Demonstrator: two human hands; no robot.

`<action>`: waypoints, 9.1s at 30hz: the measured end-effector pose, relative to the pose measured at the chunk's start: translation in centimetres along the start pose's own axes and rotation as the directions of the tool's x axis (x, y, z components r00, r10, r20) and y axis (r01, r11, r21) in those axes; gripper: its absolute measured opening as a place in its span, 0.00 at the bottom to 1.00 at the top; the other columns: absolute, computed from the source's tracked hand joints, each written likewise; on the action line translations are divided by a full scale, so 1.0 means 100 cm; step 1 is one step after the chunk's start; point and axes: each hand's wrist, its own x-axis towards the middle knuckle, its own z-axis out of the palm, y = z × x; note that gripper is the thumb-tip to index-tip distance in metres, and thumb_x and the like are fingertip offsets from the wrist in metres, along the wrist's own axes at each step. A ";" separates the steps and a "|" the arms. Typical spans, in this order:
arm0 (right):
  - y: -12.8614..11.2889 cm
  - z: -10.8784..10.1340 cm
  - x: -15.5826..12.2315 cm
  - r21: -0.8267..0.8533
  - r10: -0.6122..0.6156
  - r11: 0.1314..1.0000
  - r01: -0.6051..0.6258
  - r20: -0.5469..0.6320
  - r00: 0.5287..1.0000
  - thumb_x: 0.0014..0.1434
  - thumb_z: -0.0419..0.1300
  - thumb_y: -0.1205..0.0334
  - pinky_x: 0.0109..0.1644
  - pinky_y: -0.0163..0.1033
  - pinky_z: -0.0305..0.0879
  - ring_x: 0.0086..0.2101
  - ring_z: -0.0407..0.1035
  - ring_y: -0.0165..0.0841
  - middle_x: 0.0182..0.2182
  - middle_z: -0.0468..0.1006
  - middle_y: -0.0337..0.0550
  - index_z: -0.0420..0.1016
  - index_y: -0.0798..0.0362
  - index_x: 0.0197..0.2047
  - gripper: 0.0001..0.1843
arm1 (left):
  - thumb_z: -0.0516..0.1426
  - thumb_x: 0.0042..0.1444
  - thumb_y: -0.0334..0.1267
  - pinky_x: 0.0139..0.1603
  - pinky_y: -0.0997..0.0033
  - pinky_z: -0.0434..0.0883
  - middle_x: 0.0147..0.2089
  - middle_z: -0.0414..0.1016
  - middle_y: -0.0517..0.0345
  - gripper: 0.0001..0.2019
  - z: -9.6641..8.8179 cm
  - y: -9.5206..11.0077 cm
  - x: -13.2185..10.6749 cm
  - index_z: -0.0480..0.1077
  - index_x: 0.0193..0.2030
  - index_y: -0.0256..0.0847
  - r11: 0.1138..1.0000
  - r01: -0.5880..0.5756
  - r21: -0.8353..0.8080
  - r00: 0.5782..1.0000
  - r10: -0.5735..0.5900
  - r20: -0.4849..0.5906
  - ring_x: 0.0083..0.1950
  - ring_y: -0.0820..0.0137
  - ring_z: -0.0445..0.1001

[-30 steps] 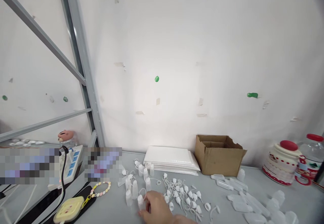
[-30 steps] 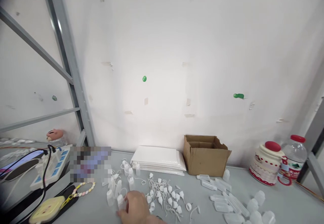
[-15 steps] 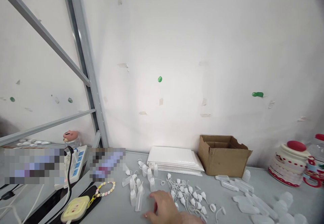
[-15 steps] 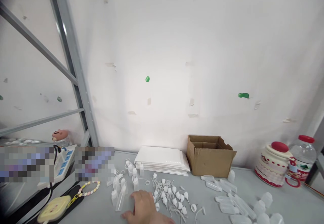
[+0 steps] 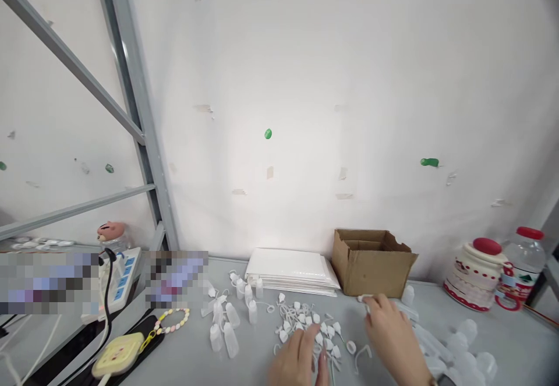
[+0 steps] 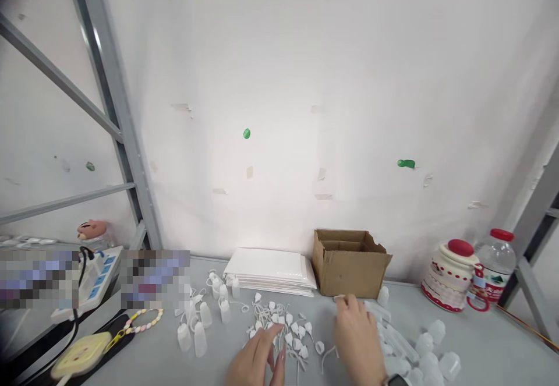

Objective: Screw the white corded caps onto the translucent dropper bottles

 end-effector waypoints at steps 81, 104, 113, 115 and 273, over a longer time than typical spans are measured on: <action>-0.064 -0.007 -0.033 0.860 -0.027 -0.314 -0.402 0.415 0.909 0.37 0.69 0.51 0.27 0.38 0.67 0.20 0.68 0.31 0.21 0.77 0.39 0.71 0.54 0.27 0.18 | 0.63 0.33 0.54 0.43 0.62 0.67 0.32 0.81 0.53 0.22 0.000 -0.023 0.036 0.77 0.32 0.40 -0.014 0.849 -0.527 0.468 -0.441 0.766 0.37 0.61 0.75; -0.067 -0.005 -0.044 0.954 0.116 0.135 -0.269 0.255 0.960 0.48 0.59 0.50 0.32 0.37 0.64 0.24 0.66 0.34 0.19 0.69 0.35 0.73 0.53 0.36 0.17 | 0.63 0.38 0.48 0.52 0.61 0.65 0.38 0.80 0.47 0.18 -0.017 -0.013 0.041 0.76 0.34 0.37 -0.227 0.824 -0.519 0.419 -0.372 0.828 0.45 0.59 0.75; -0.066 -0.007 -0.043 0.933 0.109 0.283 -0.222 0.199 0.974 0.49 0.59 0.50 0.27 0.33 0.61 0.21 0.63 0.31 0.17 0.70 0.34 0.72 0.51 0.30 0.13 | 0.63 0.40 0.43 0.56 0.60 0.60 0.44 0.78 0.48 0.21 -0.026 -0.009 0.046 0.75 0.42 0.37 -0.213 0.822 -0.529 0.452 -0.322 0.832 0.52 0.57 0.70; -0.067 -0.005 -0.044 0.933 0.128 0.297 -0.203 0.172 0.977 0.49 0.59 0.49 0.26 0.32 0.61 0.20 0.62 0.31 0.17 0.70 0.34 0.72 0.51 0.30 0.14 | 0.63 0.39 0.44 0.55 0.59 0.61 0.44 0.78 0.48 0.21 -0.024 -0.009 0.045 0.75 0.42 0.38 -0.213 0.826 -0.522 0.446 -0.321 0.836 0.52 0.57 0.70; -0.078 0.004 -0.057 0.900 0.150 0.435 -0.030 -0.040 0.988 0.51 0.56 0.47 0.26 0.34 0.59 0.20 0.62 0.31 0.16 0.69 0.37 0.64 0.49 0.21 0.17 | 0.58 0.46 0.36 0.54 0.58 0.59 0.41 0.79 0.50 0.12 -0.023 0.004 0.037 0.75 0.39 0.39 -0.615 0.681 -0.398 0.442 -0.088 0.893 0.50 0.58 0.70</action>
